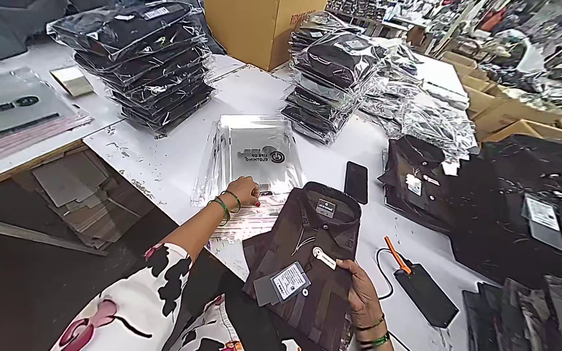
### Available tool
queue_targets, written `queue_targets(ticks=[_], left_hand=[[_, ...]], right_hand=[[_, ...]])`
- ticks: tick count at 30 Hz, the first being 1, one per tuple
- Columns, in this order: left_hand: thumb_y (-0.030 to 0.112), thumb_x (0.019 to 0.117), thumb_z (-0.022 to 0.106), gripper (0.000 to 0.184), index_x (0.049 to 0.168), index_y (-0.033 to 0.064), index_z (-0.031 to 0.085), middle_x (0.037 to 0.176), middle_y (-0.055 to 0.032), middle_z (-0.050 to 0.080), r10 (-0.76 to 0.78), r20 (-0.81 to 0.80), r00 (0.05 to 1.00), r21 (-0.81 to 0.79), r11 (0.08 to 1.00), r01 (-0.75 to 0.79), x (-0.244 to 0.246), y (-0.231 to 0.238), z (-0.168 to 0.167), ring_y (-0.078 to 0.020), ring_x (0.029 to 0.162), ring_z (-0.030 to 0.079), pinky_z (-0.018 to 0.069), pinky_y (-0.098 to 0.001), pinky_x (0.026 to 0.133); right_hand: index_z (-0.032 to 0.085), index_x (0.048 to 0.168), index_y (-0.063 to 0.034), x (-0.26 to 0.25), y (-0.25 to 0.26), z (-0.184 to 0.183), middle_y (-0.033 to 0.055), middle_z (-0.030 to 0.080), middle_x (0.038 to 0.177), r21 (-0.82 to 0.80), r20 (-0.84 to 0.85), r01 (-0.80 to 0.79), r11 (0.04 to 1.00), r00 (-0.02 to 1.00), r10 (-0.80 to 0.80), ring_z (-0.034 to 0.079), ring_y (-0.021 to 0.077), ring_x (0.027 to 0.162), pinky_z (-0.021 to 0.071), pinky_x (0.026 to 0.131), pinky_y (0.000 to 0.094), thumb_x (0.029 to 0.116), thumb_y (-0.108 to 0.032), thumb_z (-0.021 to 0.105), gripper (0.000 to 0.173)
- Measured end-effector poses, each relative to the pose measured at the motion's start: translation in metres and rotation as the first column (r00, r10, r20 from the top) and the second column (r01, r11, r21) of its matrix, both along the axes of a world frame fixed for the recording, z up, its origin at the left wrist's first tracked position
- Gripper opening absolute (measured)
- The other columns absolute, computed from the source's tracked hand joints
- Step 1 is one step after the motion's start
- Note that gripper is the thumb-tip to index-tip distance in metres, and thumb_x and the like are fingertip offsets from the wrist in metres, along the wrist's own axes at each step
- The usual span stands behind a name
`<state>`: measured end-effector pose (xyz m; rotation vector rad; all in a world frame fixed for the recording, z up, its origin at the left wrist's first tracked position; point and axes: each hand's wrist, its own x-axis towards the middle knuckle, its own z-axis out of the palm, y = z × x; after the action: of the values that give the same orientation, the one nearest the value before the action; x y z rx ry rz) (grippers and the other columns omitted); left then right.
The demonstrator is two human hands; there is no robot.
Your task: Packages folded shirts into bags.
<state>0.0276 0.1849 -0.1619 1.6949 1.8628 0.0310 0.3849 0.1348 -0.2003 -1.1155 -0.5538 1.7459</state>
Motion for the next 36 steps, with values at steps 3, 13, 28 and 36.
queue_targets(ticks=[3,13,28,36], left_hand=[[0.025,0.1012,0.063,0.033,0.110,-0.0058,0.069,0.113,-0.0271,0.067,-0.063,-0.004,0.998,-0.058,0.996,0.063,-0.004,0.015,0.008,-0.0432,0.111,0.062,0.0438,-0.0654,0.094],[0.004,0.1048,0.041,0.040,0.144,-0.0024,0.044,0.133,-0.0298,0.059,0.301,0.127,0.945,0.246,0.913,-0.324,0.005,0.007,0.016,-0.0466,0.121,0.061,0.0466,-0.0631,0.101],[0.008,0.1045,0.047,0.033,0.132,-0.0004,0.063,0.130,-0.0275,0.063,0.058,-0.111,0.992,0.104,0.994,-0.047,0.033,-0.002,0.022,-0.0455,0.126,0.058,0.0442,-0.0634,0.103],[0.032,0.1027,0.062,0.063,0.144,-0.0104,0.042,0.141,-0.0335,0.051,0.325,0.043,0.945,0.291,0.900,-0.323,0.029,0.013,0.033,-0.0492,0.129,0.053,0.0453,-0.0614,0.104]], right_hand=[[0.064,0.111,-0.0038,-0.008,0.001,0.003,0.0115,0.076,0.093,-0.092,-0.131,-0.084,0.992,0.989,0.072,0.076,0.0171,0.081,0.0649,0.071,0.0339,0.1078,-0.014,0.040,0.026],[0.048,0.127,-0.0056,-0.004,-0.041,-0.001,0.0044,0.075,0.097,0.150,0.036,0.064,0.987,0.997,-0.070,0.074,0.0093,0.082,0.0642,0.071,0.0277,0.0883,0.005,0.055,0.041],[0.063,0.100,-0.0006,-0.020,-0.041,0.012,0.0114,0.073,0.079,-0.193,0.053,0.016,0.981,0.999,-0.006,0.073,0.0153,0.068,0.0616,0.060,0.0297,0.1015,-0.003,0.047,0.016],[0.040,0.139,-0.0046,-0.027,-0.058,0.002,0.0072,0.070,0.105,0.039,0.160,-0.064,0.997,0.985,0.057,0.072,0.0095,0.085,0.0623,0.073,0.0257,0.0948,0.008,0.051,0.048]])
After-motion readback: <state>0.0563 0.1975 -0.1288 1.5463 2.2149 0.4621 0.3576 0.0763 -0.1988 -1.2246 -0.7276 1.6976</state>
